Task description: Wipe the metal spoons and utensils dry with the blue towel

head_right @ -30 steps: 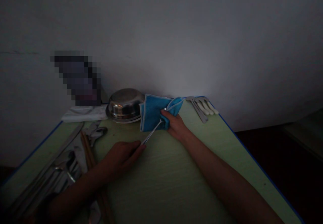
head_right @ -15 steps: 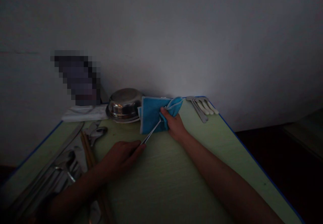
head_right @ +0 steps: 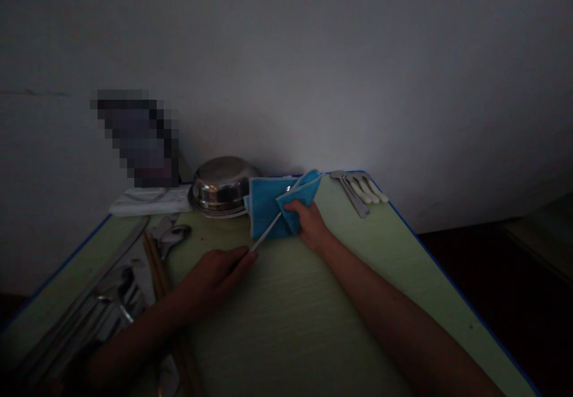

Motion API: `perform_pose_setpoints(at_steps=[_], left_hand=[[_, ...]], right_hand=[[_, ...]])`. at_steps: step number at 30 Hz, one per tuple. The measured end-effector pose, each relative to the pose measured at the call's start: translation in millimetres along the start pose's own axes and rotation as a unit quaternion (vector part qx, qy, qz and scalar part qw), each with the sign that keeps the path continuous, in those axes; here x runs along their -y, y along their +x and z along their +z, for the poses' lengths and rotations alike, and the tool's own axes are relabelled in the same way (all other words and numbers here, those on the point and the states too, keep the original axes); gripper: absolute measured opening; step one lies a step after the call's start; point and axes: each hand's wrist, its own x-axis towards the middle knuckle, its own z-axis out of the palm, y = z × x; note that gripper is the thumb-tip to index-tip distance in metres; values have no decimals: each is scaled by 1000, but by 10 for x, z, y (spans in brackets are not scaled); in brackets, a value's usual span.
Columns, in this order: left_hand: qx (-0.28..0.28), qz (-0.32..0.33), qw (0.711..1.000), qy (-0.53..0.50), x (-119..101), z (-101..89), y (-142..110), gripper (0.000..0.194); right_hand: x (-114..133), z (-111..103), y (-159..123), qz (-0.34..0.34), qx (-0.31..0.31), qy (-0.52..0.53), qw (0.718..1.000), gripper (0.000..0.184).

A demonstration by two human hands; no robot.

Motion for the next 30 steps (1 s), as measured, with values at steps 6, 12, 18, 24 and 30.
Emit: perform_pose_setpoints(at_steps=[6,12,18,24,30], left_hand=[[1,-4,1000,18,6,4,6,40],[0,-1,999,45,7,24,11,41],[3,1,998,65,-2,22,17,45],[6,9,998,66,3,20,10,45],[5,16,998,60,7,20,-1,44]], right_hand=[[-36,24,7,-36,10,-20,999,24],[-67,14,29,-65,-3,-22,998,25],[-88,6,60,-80,-44,-14,996,30],[-52,15,49,-77,-37,-29,996,25],[-86,-33,92,-102,-43,-73,991,27]])
